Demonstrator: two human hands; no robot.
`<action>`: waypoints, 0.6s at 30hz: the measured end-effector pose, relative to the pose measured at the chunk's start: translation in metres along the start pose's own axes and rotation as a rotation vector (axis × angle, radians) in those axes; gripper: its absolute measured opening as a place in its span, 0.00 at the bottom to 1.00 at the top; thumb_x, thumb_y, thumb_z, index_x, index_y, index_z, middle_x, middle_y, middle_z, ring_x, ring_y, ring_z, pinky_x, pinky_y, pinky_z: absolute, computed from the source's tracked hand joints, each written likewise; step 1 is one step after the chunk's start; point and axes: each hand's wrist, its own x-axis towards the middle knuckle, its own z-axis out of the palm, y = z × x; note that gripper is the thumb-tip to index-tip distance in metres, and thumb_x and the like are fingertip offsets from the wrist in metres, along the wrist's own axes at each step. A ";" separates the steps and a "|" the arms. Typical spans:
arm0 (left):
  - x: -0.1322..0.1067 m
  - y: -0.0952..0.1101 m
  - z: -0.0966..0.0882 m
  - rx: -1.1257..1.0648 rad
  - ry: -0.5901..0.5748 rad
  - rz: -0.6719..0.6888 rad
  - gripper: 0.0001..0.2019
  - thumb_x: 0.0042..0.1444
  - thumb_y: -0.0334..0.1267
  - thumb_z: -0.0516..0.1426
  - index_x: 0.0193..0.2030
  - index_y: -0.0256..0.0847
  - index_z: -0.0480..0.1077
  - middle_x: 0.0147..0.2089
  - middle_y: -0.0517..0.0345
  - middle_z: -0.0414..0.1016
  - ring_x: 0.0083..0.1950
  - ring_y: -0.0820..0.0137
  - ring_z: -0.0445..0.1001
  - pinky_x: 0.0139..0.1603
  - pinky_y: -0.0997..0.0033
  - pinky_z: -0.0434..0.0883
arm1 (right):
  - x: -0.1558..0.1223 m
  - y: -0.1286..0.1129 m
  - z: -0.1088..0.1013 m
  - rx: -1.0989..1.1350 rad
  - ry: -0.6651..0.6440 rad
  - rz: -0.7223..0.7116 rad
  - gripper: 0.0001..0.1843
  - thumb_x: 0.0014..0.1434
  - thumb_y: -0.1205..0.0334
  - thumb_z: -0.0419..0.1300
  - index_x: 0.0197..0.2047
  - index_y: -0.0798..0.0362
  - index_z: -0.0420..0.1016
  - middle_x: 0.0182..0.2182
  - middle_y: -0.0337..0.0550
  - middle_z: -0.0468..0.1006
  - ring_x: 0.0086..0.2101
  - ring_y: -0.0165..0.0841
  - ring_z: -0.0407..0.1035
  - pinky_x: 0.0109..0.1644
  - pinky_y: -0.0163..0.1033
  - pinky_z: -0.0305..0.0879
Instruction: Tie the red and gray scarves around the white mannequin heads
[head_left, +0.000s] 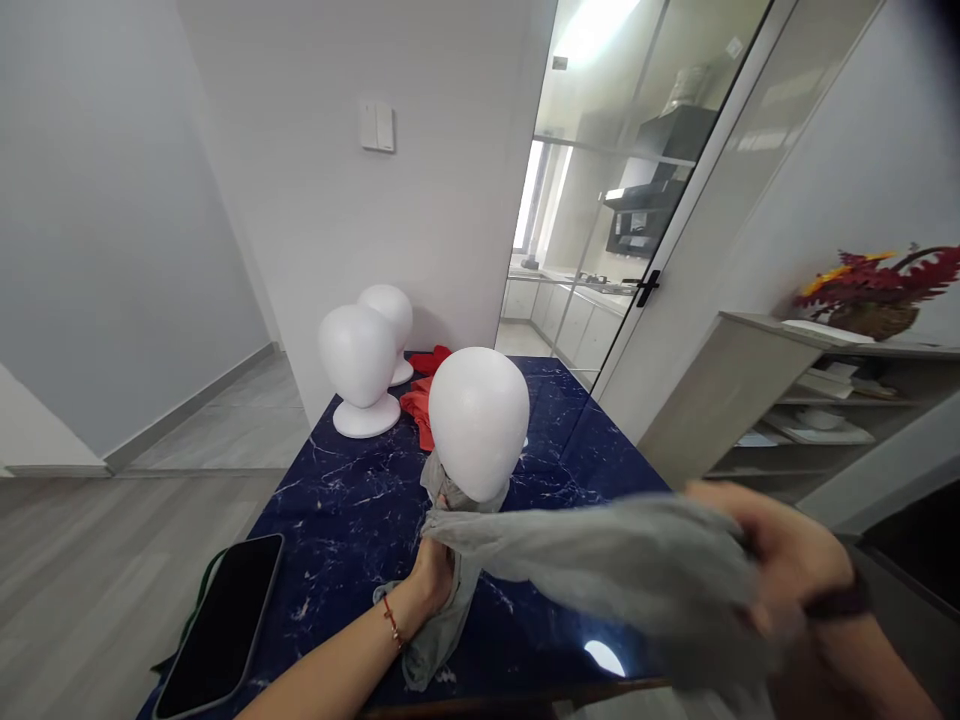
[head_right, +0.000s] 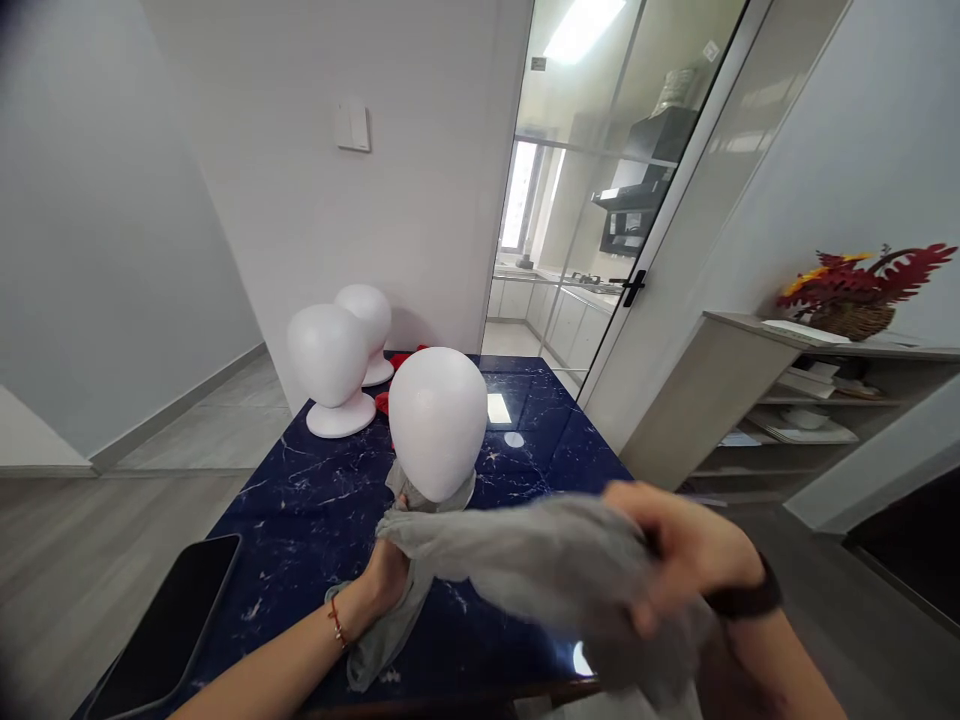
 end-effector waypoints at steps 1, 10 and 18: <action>-0.001 0.000 0.000 0.021 -0.003 -0.005 0.19 0.51 0.42 0.59 0.49 0.36 0.71 0.48 0.49 0.77 0.55 0.54 0.70 0.57 0.59 0.65 | 0.030 -0.009 -0.004 -0.033 -0.049 0.026 0.11 0.48 0.52 0.67 0.27 0.51 0.77 0.21 0.34 0.74 0.22 0.23 0.65 0.24 0.27 0.59; -0.009 -0.003 0.000 0.332 0.039 0.033 0.19 0.38 0.30 0.67 0.40 0.37 0.72 0.36 0.55 0.78 0.35 0.67 0.75 0.39 0.70 0.68 | 0.325 -0.003 -0.036 -0.445 -0.095 -0.008 0.06 0.51 0.65 0.62 0.27 0.61 0.74 0.23 0.37 0.74 0.23 0.21 0.60 0.29 0.30 0.54; -0.012 -0.002 0.000 0.353 0.006 0.045 0.20 0.41 0.34 0.67 0.43 0.37 0.72 0.40 0.53 0.78 0.39 0.67 0.73 0.42 0.70 0.66 | 0.360 0.123 -0.034 0.049 -0.197 0.624 0.09 0.42 0.66 0.69 0.28 0.60 0.75 0.22 0.41 0.76 0.23 0.26 0.66 0.28 0.31 0.62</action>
